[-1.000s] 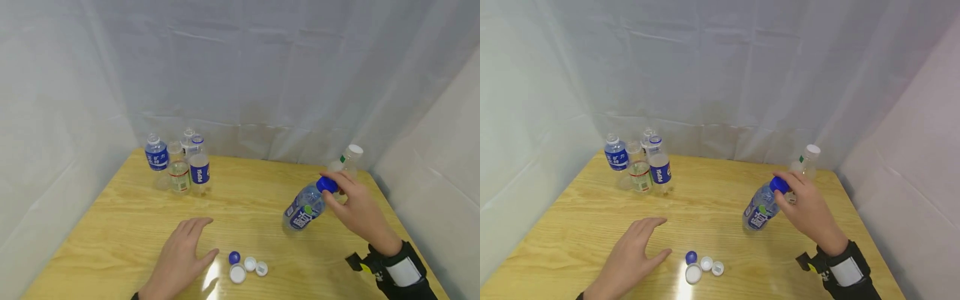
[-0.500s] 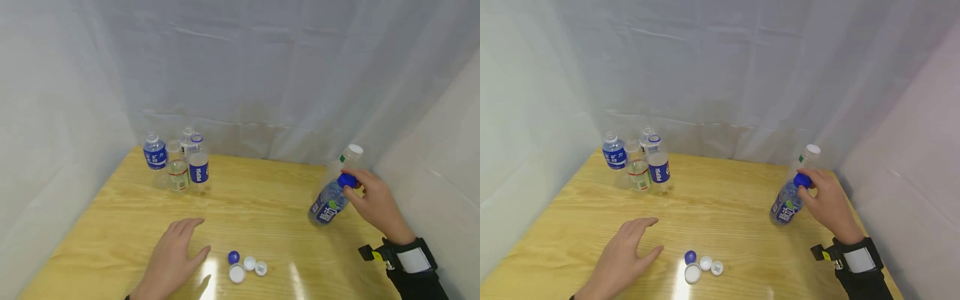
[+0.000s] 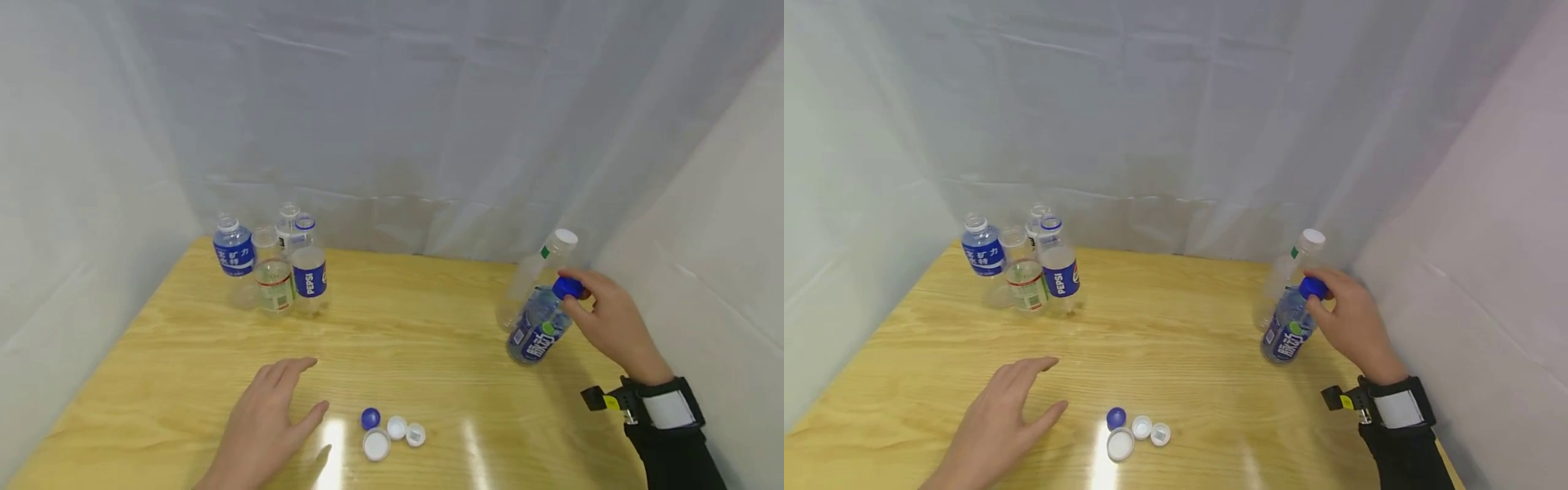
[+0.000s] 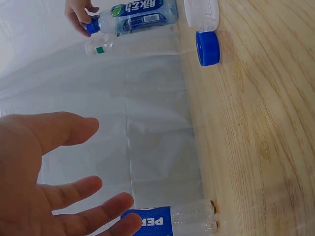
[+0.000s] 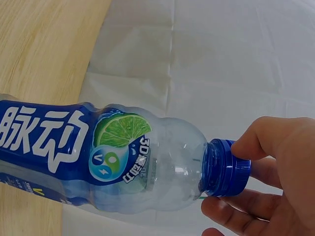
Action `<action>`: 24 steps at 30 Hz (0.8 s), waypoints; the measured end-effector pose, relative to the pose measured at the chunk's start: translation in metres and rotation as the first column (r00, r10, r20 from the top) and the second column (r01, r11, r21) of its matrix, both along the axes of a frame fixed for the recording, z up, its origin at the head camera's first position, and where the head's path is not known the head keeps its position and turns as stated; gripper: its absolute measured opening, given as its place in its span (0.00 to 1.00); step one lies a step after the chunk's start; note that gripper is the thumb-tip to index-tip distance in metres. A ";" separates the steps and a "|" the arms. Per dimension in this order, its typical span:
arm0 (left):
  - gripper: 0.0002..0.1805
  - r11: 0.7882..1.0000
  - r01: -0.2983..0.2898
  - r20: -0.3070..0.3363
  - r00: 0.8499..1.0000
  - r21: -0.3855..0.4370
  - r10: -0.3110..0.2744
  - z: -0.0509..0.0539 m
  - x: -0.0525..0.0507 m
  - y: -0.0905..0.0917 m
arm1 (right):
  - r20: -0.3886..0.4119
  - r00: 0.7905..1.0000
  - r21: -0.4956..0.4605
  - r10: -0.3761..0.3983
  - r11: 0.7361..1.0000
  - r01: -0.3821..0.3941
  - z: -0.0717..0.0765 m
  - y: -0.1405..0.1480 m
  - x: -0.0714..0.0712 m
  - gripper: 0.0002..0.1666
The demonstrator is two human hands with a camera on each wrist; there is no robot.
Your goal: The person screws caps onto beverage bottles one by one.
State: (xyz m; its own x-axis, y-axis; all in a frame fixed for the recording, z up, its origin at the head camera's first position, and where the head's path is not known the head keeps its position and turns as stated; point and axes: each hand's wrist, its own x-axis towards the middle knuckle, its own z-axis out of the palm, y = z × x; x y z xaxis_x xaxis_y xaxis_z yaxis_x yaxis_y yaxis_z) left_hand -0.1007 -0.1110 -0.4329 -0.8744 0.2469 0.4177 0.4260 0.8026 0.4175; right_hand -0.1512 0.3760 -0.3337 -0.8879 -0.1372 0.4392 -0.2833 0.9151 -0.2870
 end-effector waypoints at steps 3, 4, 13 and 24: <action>0.33 1.000 -0.002 0.013 1.000 -0.002 0.002 0.001 0.000 0.000 | 0.018 1.000 0.011 -0.013 1.000 0.013 0.001 0.002 0.001 0.26; 0.33 1.000 -0.003 0.016 1.000 -0.003 0.003 0.001 0.000 0.000 | 0.024 1.000 0.010 -0.017 1.000 0.016 0.001 0.001 0.001 0.27; 0.33 0.999 -0.030 0.036 0.999 -0.017 0.031 -0.001 0.000 -0.002 | 0.044 0.998 0.000 -0.037 0.999 0.037 -0.002 0.000 -0.001 0.27; 0.32 0.999 -0.036 0.005 0.999 -0.007 0.036 -0.001 0.004 -0.002 | -0.069 0.997 0.018 -0.042 0.999 0.044 -0.005 -0.007 0.000 0.24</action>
